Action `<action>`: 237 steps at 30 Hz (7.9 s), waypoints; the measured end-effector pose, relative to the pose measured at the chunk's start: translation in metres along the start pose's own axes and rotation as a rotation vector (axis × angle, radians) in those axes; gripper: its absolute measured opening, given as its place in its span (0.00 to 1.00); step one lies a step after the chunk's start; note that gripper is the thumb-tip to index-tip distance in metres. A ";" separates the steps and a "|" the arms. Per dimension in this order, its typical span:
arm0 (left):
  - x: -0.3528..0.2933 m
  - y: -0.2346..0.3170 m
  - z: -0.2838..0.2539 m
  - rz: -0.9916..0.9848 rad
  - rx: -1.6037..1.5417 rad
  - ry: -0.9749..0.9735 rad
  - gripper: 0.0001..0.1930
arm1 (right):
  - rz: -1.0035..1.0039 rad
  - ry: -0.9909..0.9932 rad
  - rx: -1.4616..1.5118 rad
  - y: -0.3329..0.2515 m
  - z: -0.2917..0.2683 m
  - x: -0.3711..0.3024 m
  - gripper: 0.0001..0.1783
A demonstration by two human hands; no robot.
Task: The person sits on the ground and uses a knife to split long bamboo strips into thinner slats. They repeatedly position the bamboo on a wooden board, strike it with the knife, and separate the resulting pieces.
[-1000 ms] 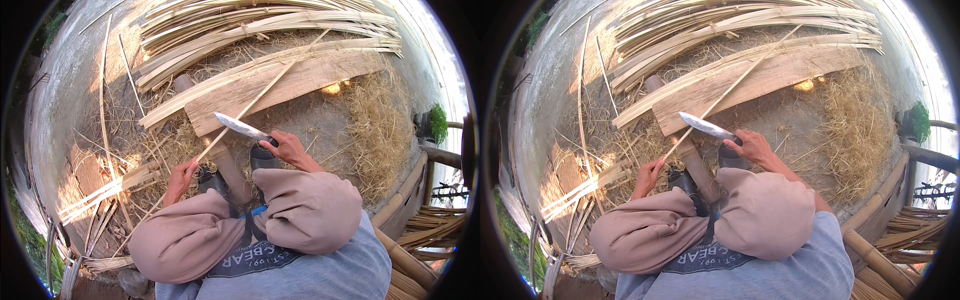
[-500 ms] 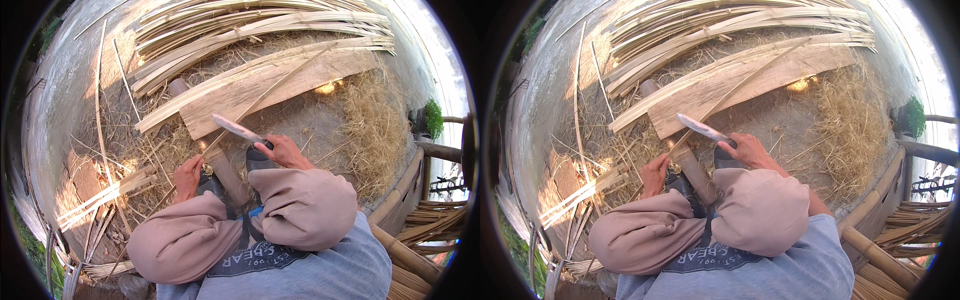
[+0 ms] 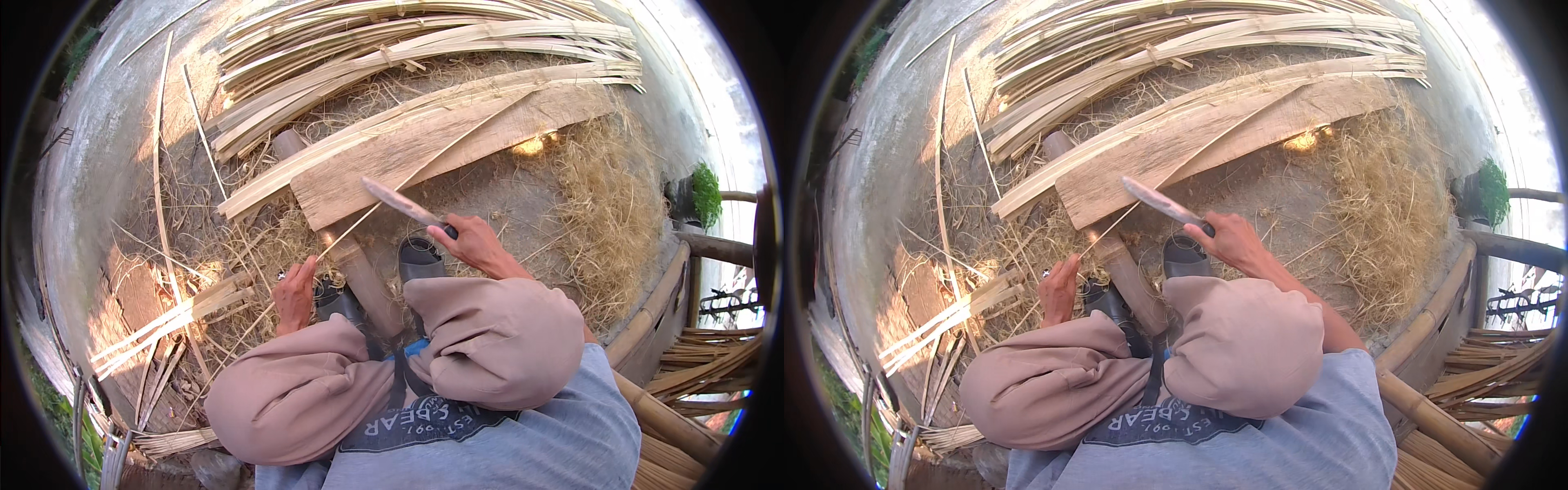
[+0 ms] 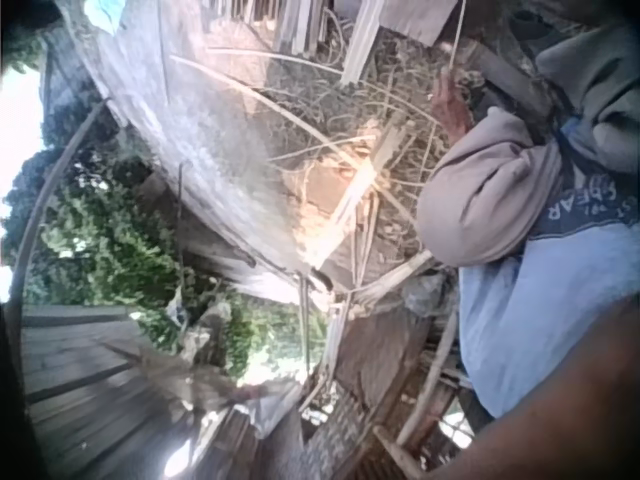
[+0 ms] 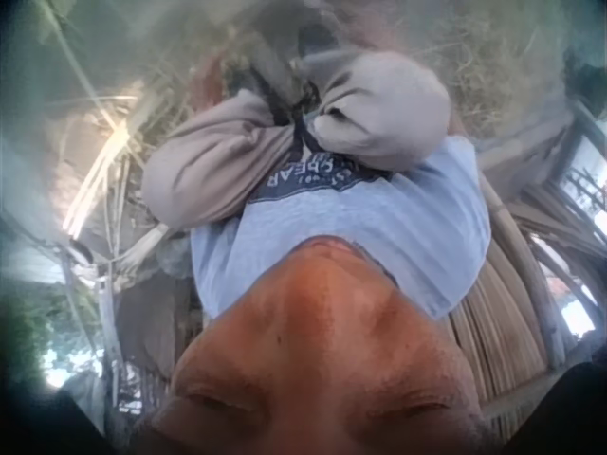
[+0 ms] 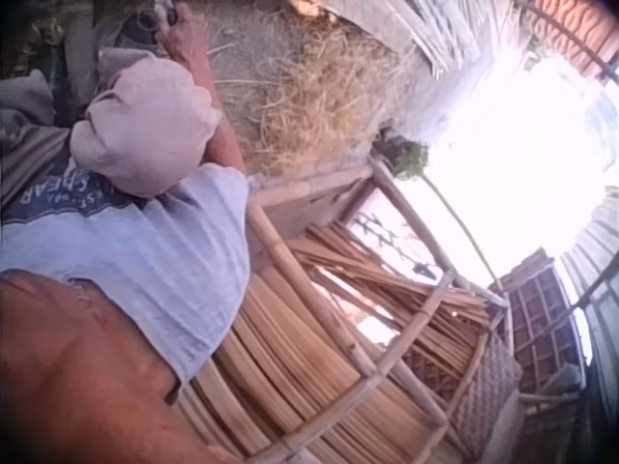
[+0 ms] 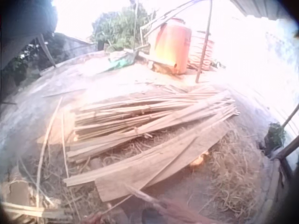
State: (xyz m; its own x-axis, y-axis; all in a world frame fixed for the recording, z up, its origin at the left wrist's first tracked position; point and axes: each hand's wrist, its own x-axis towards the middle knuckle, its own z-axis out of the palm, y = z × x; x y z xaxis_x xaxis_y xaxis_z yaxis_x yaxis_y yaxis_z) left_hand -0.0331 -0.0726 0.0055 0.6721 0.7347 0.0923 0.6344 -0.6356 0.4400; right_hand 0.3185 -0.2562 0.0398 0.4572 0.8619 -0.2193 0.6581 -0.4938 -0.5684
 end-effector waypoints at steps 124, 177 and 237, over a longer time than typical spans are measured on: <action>0.152 -0.103 -0.025 0.043 0.085 0.141 0.17 | 0.562 0.532 -0.216 0.256 -0.050 0.075 0.26; 0.208 -0.111 -0.048 0.342 0.325 0.103 0.17 | 0.765 0.849 1.910 0.161 0.018 -0.053 0.25; 0.042 -0.054 -0.065 -0.259 -0.374 -0.305 0.22 | 0.684 0.679 0.381 0.144 -0.066 0.043 0.38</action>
State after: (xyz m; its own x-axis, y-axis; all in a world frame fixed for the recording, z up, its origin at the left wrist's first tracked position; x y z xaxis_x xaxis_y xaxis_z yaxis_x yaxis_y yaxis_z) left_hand -0.0637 0.0079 0.0437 0.6276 0.7184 -0.3001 0.6520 -0.2743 0.7069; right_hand 0.4724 -0.2974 0.0010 0.9809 0.1059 -0.1632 -0.0477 -0.6823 -0.7295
